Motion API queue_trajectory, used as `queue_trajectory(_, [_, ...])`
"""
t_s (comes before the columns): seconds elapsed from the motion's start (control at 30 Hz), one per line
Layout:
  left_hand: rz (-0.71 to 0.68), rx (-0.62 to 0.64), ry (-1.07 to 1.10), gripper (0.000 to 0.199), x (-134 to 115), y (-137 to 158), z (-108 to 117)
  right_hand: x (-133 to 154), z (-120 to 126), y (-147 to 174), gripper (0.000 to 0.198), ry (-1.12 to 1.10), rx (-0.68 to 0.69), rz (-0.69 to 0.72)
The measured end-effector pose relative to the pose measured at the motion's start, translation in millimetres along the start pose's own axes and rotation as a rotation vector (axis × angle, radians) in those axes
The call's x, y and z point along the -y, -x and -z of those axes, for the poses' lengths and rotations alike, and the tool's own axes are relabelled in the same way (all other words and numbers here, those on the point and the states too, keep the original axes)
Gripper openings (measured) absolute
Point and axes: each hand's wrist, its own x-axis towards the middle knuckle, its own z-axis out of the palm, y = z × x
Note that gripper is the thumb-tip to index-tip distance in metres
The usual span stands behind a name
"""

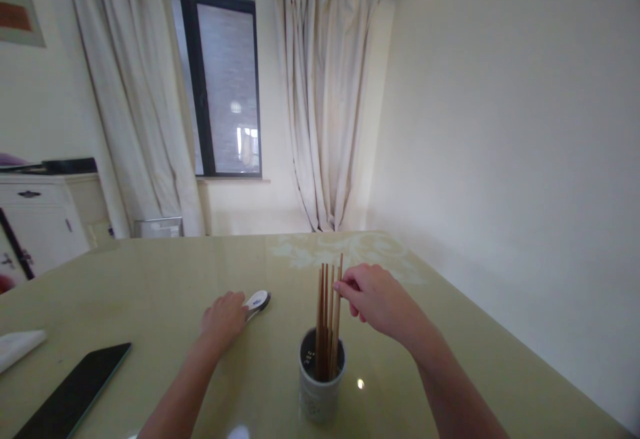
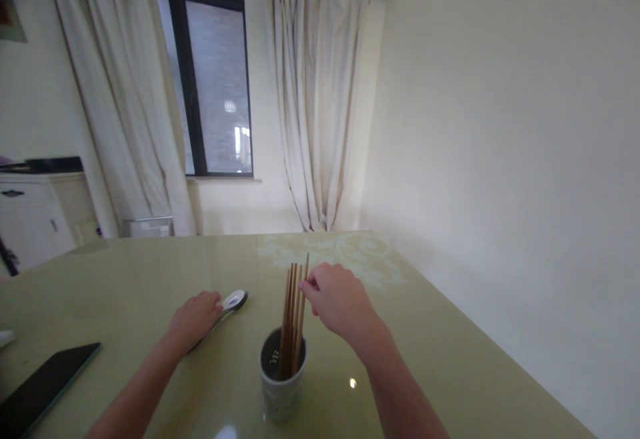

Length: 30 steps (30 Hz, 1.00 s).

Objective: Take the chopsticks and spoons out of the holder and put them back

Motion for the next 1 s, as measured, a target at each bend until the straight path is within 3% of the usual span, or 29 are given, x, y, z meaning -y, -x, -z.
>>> queue_trajectory(0.17, [0.003, 0.009, -0.013, 0.028, -1.1, -0.1, -8.6, -0.2, -2.1, -1.9, 0.035, 0.034, 0.009, -0.012])
queue_trajectory(0.43, [0.038, -0.004, 0.019, 0.033, -4.1, 4.0, -3.8, -5.7, -2.9, -2.0, 0.042, 0.026, 0.081, 0.005])
queue_trajectory(0.5, [0.050, -0.045, 0.027, 0.034, -7.3, 4.5, 5.8, -5.0, 1.5, 0.2, 0.042, 0.040, 0.015, -0.007])
queue_trajectory(0.6, [0.034, -0.229, 0.189, 0.031, -16.6, 8.7, 34.9, 0.3, 9.4, 4.6, 0.042, -0.051, -0.189, 0.029])
queue_trajectory(0.7, [-0.174, -0.396, 0.613, 0.026, -35.7, 26.6, 74.0, 10.7, 11.9, 9.5, 0.042, -0.356, -0.355, 0.151])
queue_trajectory(0.83, [-0.570, -0.394, 0.951, 0.029, -70.4, 67.8, 111.7, 26.1, 7.5, 15.9, 0.034, -0.574, -0.395, 0.271])
queue_trajectory(1.0, [-0.624, -0.277, 1.037, 0.025, -86.8, 86.7, 119.0, 32.1, 9.5, 20.8, 0.020, -0.431, -0.378, 0.274])
